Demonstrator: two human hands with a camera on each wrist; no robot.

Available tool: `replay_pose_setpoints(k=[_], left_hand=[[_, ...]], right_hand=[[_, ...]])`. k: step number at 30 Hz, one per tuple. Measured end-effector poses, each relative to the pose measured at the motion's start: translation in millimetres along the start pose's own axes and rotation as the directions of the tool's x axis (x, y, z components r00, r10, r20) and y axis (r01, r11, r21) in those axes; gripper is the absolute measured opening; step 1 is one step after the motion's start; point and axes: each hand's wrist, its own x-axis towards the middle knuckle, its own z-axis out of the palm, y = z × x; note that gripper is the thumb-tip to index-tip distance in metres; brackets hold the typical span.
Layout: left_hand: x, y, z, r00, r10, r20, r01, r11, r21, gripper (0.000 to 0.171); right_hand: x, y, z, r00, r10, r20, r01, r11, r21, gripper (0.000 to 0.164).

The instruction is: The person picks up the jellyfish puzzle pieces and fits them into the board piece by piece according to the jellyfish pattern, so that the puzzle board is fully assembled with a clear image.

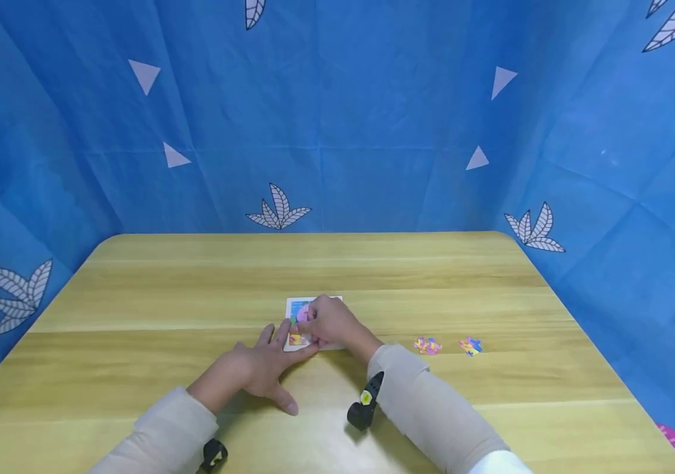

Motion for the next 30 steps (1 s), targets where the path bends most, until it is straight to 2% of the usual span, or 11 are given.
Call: replay_pose_setpoints(k=[3, 9, 20, 24, 30], left_hand=[[-0.2, 0.8, 1.3, 1.000, 0.003, 0.003, -0.003, 1.000, 0.004, 0.098], [1.5, 0.0, 2.9, 1.000, -0.005, -0.009, 0.005, 1.000, 0.021, 0.100], [2.0, 0.0, 2.0, 1.000, -0.007, -0.019, 0.007, 1.000, 0.016, 0.101], [1.6, 0.0, 1.8, 1.000, -0.013, -0.019, 0.013, 1.000, 0.008, 0.101], [1.3, 0.2, 1.7, 1.000, -0.012, -0.020, 0.012, 1.000, -0.004, 0.101]], right_hand=[[-1, 6, -2, 0.999, -0.004, -0.033, 0.005, 1.000, 0.013, 0.039], [-7, 20, -18, 0.995, 0.007, -0.104, 0.001, 0.997, 0.079, 0.033], [-33, 58, -53, 0.997, 0.037, -0.075, -0.021, 0.977, 0.213, 0.014], [-44, 68, -70, 0.996, 0.032, -0.078, -0.018, 0.985, 0.172, 0.011], [-62, 82, -90, 0.999, 0.011, -0.039, -0.008, 0.997, 0.078, 0.018]])
